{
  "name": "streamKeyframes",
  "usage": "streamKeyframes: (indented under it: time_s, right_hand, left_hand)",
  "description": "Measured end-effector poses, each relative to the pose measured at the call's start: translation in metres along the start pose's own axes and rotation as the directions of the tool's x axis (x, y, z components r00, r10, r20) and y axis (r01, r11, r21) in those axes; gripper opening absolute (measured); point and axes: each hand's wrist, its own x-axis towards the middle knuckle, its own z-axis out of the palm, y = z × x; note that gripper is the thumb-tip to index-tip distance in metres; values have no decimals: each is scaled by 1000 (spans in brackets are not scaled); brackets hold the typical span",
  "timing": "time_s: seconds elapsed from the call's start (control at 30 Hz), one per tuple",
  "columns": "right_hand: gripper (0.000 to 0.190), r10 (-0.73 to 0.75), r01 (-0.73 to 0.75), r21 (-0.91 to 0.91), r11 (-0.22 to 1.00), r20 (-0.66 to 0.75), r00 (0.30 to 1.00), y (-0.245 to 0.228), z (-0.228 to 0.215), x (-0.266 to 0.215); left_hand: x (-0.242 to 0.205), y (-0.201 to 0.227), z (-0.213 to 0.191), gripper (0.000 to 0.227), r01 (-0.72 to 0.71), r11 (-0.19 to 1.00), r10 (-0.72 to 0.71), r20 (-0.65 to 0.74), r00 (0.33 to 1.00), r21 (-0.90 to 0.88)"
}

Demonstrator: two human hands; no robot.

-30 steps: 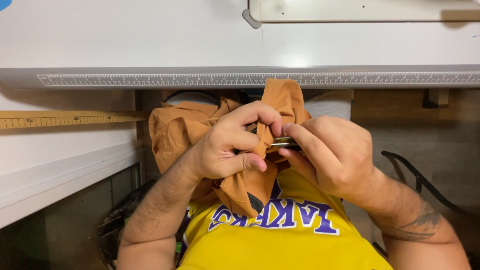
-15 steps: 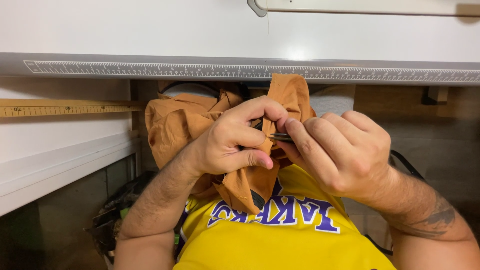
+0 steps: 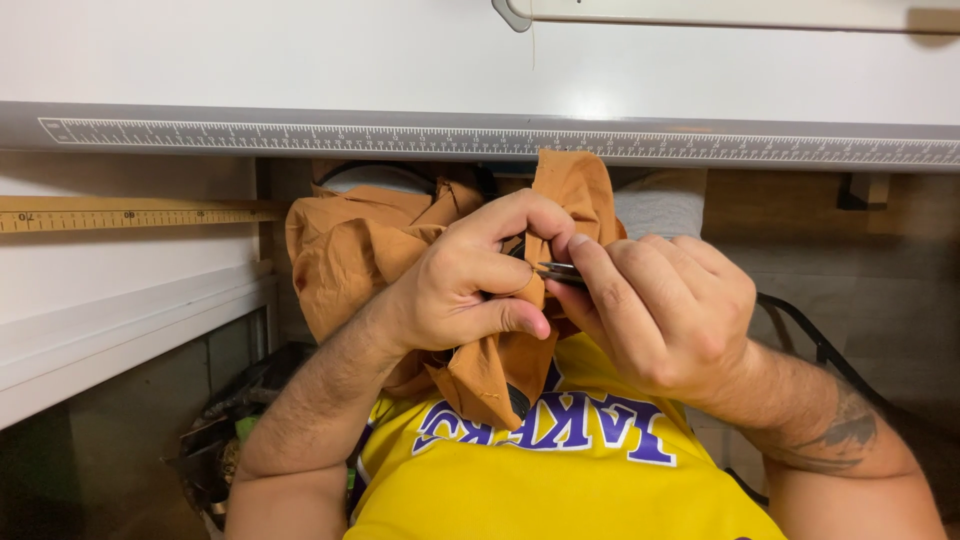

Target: Trimming excess threads from a brown fabric or leather item using thread snips at a sewing station.

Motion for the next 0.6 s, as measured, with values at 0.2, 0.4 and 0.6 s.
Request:
streamKeyframes:
  time_s: [0.2,0.4,0.6]
  right_hand:
    - [31,55,-51,78,996,-47,997,-5,2,-2]
    - [35,465,-402,537,742,20,885,24,16,-24]
    - [38,526,-569,822,27,473,707,28,37,-33]
  left_hand:
    - [-6,-8,19,29,18,1000,-18,45,999,-18]
    - [-2,6,4,36,24,997,-23,16,1000,-68]
    - [-1,13,-4,38,-18,995,26,75,997,-97]
